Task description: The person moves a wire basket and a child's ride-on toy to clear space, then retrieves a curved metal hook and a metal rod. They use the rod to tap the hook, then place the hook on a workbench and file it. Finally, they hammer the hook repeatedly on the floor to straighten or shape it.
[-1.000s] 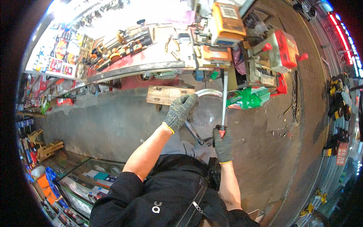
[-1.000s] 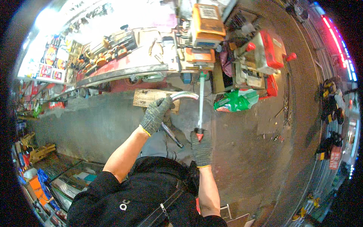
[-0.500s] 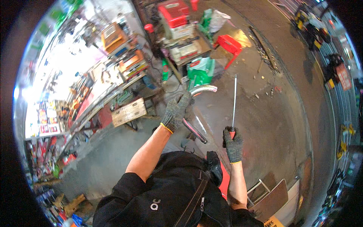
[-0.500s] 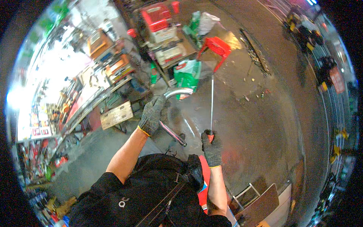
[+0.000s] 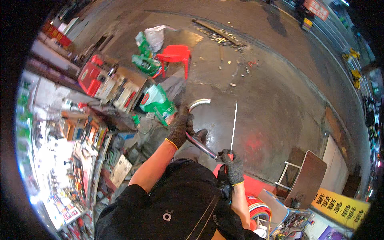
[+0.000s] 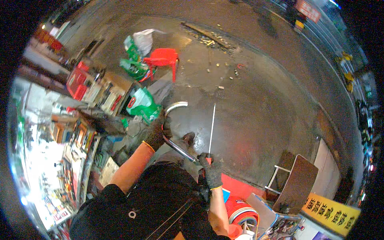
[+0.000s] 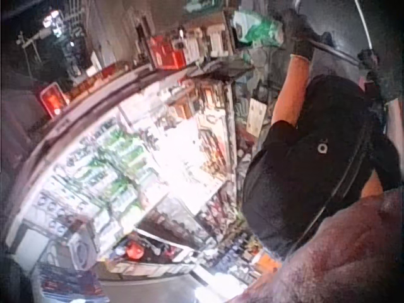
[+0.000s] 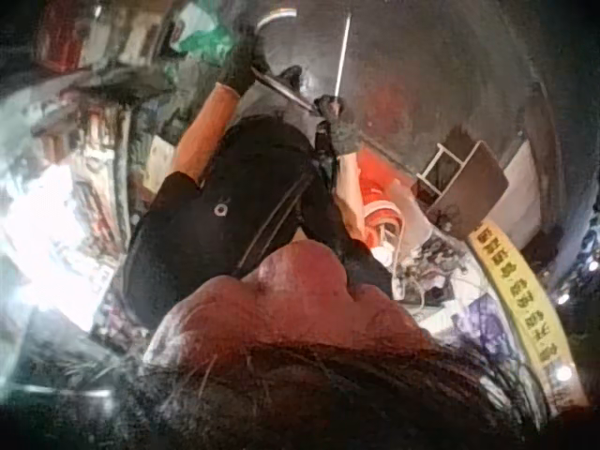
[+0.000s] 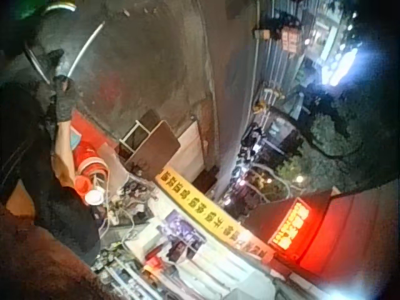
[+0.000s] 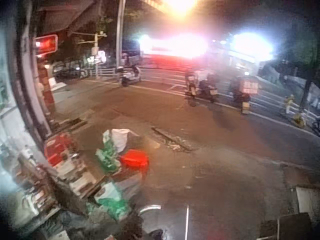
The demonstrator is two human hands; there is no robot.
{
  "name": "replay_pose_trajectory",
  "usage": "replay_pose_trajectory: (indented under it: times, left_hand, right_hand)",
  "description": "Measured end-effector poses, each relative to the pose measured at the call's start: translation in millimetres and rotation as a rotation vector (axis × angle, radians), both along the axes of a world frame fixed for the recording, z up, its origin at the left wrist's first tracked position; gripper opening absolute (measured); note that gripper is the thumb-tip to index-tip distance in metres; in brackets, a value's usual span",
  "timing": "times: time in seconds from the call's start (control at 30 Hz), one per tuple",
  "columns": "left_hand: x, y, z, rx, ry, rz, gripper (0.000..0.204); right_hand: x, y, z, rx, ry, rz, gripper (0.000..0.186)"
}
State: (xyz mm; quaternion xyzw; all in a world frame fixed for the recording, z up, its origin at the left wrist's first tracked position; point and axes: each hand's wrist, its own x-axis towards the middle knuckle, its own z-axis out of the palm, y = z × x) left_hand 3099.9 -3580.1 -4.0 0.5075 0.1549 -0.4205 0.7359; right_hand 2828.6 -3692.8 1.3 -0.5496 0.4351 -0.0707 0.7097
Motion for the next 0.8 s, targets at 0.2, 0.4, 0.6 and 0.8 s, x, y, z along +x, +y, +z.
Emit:
replay_pose_trajectory:
  times: [0.2,0.4,0.6,0.8]
  left_hand:
    - [-3,-146,-32,-0.175,0.360,-0.196,0.033]
    - [-45,-302,-40,-0.298,0.266,-0.635,0.025]
    - [-123,-400,-46,-0.303,0.157,-0.935,0.032]
    - [-217,-476,-51,-0.512,-0.186,-1.451,0.022]
  right_hand:
    - [-16,-74,-6,-0.089,0.012,-0.251,0.027]
    - [-49,-138,25,-0.208,-0.007,-0.556,0.027]
    - [-117,-192,-3,0.013,-0.126,-0.933,0.025]
    - [-199,-249,-12,0.083,-0.160,-1.139,0.025]
